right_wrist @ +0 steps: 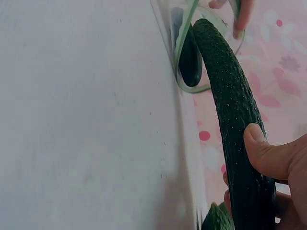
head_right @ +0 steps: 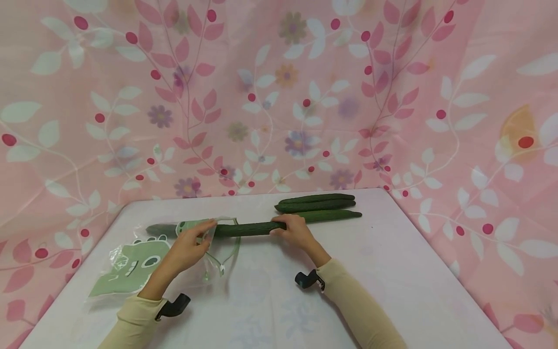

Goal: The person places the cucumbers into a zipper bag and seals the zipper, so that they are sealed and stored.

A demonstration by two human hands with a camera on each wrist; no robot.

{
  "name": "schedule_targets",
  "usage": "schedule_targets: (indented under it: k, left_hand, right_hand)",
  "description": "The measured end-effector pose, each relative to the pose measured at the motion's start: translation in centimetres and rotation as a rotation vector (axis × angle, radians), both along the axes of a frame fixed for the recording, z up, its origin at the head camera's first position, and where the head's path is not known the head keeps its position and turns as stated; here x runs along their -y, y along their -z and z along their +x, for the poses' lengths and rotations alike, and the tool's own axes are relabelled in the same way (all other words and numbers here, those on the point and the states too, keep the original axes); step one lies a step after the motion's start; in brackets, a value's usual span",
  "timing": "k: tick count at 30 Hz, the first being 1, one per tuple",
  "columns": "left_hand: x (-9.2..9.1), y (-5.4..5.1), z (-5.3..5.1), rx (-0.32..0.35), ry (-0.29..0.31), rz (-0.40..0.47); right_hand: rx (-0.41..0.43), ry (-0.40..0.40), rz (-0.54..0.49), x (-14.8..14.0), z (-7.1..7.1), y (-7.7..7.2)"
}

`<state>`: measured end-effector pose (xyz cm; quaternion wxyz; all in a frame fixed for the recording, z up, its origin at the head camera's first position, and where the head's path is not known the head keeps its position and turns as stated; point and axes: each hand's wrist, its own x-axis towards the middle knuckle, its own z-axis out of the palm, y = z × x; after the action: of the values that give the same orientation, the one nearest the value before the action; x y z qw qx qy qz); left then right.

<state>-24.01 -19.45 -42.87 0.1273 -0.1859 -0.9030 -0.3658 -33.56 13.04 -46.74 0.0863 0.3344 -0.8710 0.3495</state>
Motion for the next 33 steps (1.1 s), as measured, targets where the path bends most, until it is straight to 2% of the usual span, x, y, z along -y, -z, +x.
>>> schedule_targets:
  k: [10,18,24,28,33]
  left_hand:
    - [-0.3,-0.4,0.3,0.021,0.019,0.028]
    - [-0.2,-0.4,0.4,0.076,0.035,0.070]
    - [-0.1,-0.3,0.4,0.103,0.038,0.090]
    - [0.0,-0.4,0.4,0.111,0.025,0.089]
    - [0.1,-0.4,0.5,0.100,0.023,0.086]
  right_hand:
    - [0.027,-0.002,-0.004,2.3,0.6,0.4]
    - [0.028,0.024,-0.011,4.2,1.2,1.0]
    - [-0.011,0.017,-0.002,5.6,1.6,1.1]
    - [-0.029,0.039,0.009,7.1,2.0,1.1]
    - [0.016,0.102,0.001,9.0,2.9,1.1]
